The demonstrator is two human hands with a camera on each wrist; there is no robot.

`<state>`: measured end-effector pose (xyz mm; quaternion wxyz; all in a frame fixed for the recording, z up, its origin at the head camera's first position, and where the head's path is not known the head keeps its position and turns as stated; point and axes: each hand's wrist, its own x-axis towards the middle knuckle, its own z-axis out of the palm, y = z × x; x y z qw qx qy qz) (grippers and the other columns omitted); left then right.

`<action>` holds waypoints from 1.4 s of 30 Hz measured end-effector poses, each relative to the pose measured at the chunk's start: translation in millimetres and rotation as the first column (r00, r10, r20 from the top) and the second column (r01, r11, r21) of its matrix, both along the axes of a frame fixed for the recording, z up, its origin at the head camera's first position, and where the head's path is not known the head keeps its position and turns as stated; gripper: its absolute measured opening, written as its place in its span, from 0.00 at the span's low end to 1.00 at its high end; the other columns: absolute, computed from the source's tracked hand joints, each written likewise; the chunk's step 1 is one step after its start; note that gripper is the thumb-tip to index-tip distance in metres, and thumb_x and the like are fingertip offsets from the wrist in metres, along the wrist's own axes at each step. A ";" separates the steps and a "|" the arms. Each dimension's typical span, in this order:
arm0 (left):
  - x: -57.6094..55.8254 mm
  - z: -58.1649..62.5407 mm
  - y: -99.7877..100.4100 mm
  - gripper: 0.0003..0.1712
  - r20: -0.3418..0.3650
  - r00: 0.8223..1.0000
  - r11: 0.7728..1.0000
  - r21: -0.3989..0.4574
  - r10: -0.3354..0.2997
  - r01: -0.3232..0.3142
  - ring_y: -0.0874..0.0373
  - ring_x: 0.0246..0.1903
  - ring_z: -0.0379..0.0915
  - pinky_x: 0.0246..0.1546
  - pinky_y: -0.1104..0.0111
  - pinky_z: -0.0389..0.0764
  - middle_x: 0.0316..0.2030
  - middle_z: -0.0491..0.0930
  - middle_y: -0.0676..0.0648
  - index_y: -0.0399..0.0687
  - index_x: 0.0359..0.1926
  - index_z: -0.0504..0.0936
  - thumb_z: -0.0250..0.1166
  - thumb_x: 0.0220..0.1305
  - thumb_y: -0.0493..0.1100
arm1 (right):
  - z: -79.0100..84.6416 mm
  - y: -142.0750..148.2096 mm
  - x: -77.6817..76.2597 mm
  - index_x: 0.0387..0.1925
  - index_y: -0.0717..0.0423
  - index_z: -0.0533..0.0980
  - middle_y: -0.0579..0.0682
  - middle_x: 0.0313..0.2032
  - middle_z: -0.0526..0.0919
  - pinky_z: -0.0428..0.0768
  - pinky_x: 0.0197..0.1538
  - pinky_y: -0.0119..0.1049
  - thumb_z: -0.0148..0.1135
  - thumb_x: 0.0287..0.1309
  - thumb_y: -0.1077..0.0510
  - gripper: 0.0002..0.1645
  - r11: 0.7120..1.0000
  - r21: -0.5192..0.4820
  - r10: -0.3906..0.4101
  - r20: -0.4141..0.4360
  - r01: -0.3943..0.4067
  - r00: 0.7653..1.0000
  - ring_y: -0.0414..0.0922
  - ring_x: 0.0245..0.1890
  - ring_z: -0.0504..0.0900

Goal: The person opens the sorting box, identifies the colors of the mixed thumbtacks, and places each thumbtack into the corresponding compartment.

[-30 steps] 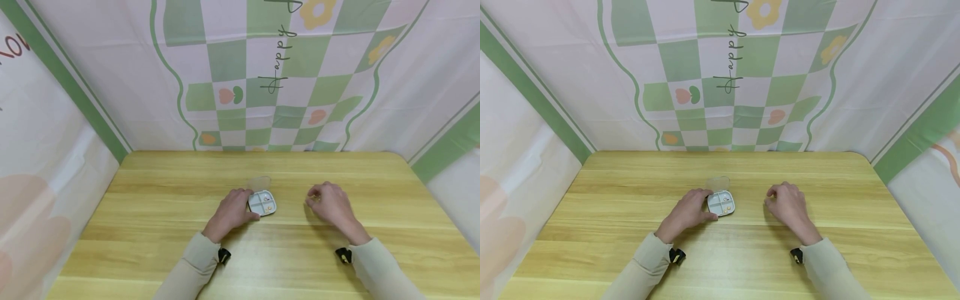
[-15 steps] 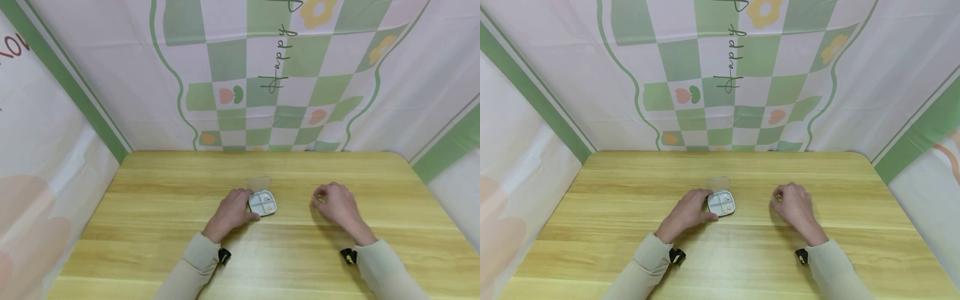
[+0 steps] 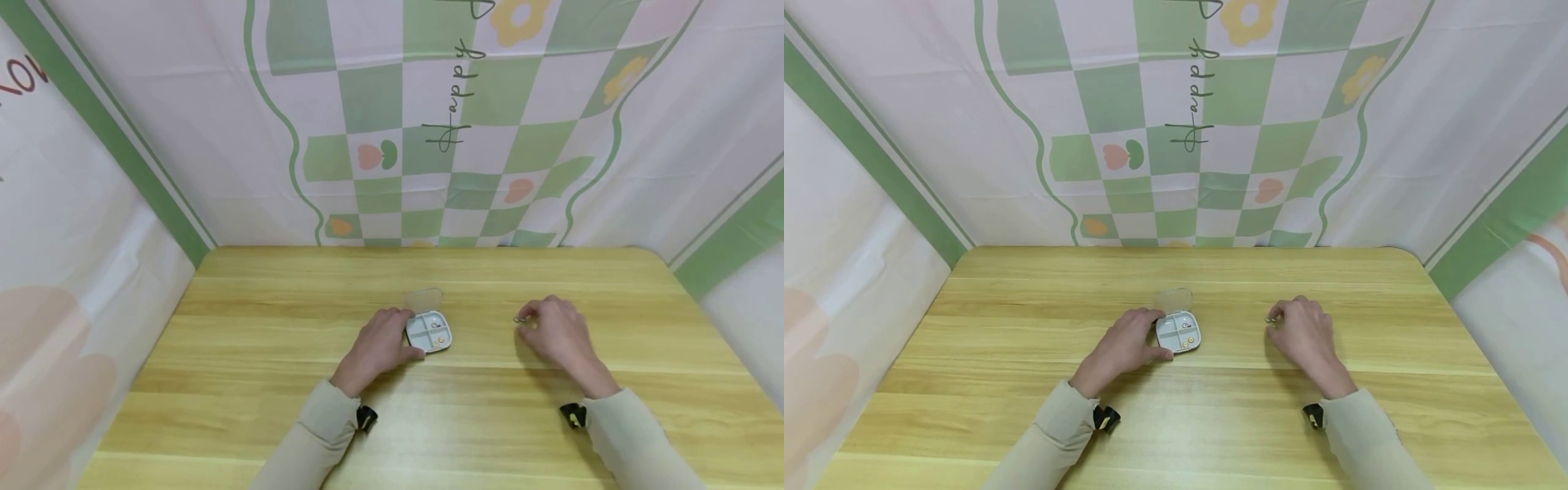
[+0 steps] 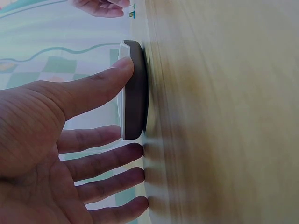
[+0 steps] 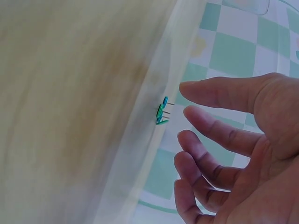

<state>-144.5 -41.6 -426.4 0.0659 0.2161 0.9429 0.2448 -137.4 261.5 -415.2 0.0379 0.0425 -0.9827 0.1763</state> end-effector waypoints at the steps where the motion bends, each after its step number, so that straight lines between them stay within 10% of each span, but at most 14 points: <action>1: 0.1 0.1 0.1 0.40 -0.002 1.000 1.000 -0.003 -0.002 0.002 0.53 0.47 0.69 0.42 0.65 0.70 0.47 0.75 0.47 0.42 0.57 0.71 0.70 0.45 0.58 | 0.1 1.0 -0.3 0.36 0.56 0.79 0.55 0.34 0.76 0.66 0.39 0.53 0.65 0.46 0.54 0.14 1.000 0.003 -0.002 0.004 0.002 1.000 0.53 0.36 0.71; 42: -0.3 -0.6 -0.3 0.41 0.008 1.000 1.000 -0.001 -0.004 0.004 0.54 0.46 0.68 0.42 0.65 0.70 0.47 0.74 0.47 0.43 0.58 0.70 0.70 0.45 0.58 | -2.0 9.6 -4.2 0.24 0.46 0.79 0.52 0.31 0.79 0.67 0.31 0.49 0.63 0.49 0.52 0.03 0.997 0.080 0.009 0.048 -0.013 0.999 0.54 0.33 0.73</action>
